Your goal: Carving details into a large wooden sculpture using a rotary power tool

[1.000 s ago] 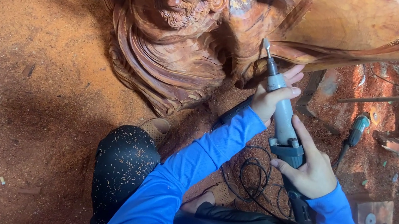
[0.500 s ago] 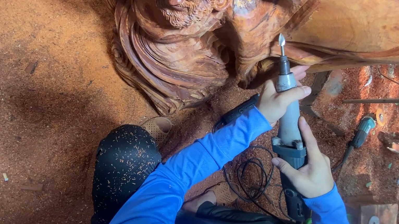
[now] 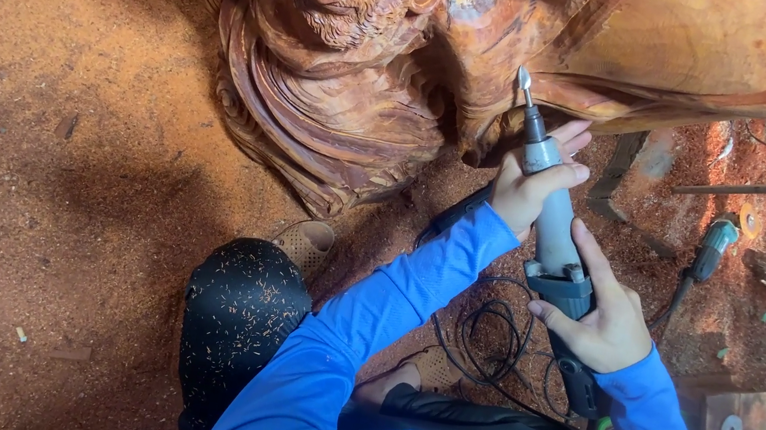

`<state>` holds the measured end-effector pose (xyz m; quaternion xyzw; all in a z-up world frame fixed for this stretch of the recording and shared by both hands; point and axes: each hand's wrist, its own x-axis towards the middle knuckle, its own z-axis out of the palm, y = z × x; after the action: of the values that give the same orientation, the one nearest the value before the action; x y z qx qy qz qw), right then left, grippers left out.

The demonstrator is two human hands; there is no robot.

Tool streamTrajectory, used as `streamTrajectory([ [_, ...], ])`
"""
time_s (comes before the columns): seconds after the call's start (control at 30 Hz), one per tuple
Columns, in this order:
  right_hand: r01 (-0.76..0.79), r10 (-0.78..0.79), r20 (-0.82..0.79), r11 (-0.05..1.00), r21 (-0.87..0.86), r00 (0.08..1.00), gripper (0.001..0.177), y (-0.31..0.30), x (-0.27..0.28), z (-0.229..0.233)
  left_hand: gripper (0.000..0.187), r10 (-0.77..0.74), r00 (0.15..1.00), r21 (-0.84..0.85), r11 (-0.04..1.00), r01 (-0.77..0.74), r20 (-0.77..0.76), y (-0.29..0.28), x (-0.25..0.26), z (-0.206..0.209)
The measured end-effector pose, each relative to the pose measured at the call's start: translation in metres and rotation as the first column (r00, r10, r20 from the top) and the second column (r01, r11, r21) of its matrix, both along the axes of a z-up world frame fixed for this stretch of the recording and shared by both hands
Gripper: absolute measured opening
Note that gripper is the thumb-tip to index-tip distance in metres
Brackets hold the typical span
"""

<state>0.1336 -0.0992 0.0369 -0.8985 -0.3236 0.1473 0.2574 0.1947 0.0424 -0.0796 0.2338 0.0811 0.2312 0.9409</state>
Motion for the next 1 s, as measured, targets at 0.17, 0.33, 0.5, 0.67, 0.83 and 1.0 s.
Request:
streamTrajectory([
  [0.17,0.001,-0.001,-0.001,1.000,0.000,1.000,0.114,-0.005,0.002,-0.004,0.054,0.011,1.000,0.016,1.000,-0.010,-0.023,-0.003,0.003,-0.003],
  [0.33,0.016,-0.016,0.004,1.000,0.015,1.000,0.114,-0.003,0.004,-0.001,0.065,-0.009,0.997,0.060,0.998,0.013,-0.070,-0.002,0.003,0.003],
  [0.5,-0.001,-0.002,0.067,0.999,0.038,0.998,0.115,-0.011,0.009,-0.002,0.062,0.020,0.996,0.116,0.993,-0.009,-0.091,-0.004,0.008,0.005],
  [0.67,-0.018,0.010,0.089,0.996,0.089,0.996,0.114,-0.019,0.011,-0.016,0.063,0.037,0.994,0.177,0.984,-0.018,-0.106,-0.008,0.014,-0.002],
  [0.83,-0.052,0.045,0.080,0.994,0.098,0.996,0.114,-0.017,0.015,-0.017,0.065,0.031,0.992,0.170,0.985,-0.010,-0.123,-0.005,0.011,-0.006],
  [1.0,-0.056,0.050,0.069,0.995,0.082,0.996,0.114,-0.025,0.018,-0.020,0.062,0.013,0.990,0.177,0.984,0.012,-0.142,0.003,-0.001,0.012],
])
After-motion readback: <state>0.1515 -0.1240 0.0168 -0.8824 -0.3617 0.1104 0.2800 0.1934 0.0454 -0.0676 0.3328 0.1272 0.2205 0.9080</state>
